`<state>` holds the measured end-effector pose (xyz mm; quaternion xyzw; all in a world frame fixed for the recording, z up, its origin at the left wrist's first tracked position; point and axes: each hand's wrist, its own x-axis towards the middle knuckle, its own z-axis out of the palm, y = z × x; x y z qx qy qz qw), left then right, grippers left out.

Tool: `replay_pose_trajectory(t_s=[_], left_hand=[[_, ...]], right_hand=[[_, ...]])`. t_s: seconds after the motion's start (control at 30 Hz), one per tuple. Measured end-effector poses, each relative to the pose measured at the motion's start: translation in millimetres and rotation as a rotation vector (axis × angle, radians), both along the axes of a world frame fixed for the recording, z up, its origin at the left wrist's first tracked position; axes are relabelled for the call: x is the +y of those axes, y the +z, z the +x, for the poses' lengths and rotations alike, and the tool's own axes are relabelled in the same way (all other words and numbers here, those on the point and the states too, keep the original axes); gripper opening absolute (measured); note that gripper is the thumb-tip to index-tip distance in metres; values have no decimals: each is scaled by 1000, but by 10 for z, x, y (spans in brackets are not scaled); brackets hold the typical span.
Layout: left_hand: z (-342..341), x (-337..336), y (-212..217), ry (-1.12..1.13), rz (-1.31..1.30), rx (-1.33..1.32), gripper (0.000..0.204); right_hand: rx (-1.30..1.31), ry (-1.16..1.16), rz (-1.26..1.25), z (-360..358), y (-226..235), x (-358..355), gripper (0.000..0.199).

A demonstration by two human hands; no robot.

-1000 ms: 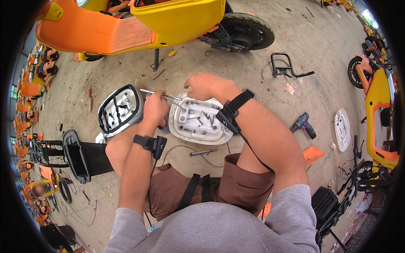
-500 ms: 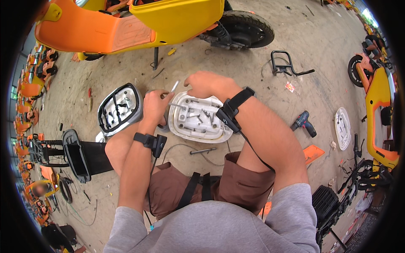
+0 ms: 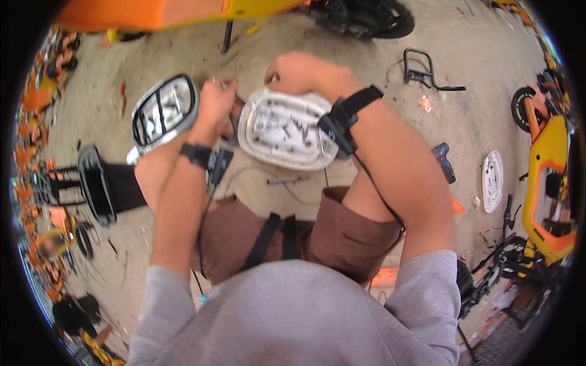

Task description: The person assembles internal components of a scooter headlight assembly, using pliers to secure wires and small metal parts within a white plastic housing.

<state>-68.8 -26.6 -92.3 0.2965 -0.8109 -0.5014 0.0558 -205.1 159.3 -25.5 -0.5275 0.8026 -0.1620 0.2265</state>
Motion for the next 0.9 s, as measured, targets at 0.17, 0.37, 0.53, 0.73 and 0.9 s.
replay_pose_trajectory(t_s=[0.17,0.37,0.53,0.73,0.9], left_hand=[[6,93,230,110,330,-18,33],[15,42,153,60,112,-91,37],[32,-48,76,0,-60,-144,38],[58,-71,90,-74,-268,-244,37],[115,29,404,-198,-255,-379,43]], right_hand=[[-24,32,77,215,113,-105,31],[-28,37,115,191,-20,-262,30],[64,-18,205,263,149,-405,22],[96,-48,324,346,217,-521,26],[93,-74,238,420,228,-522,28]])
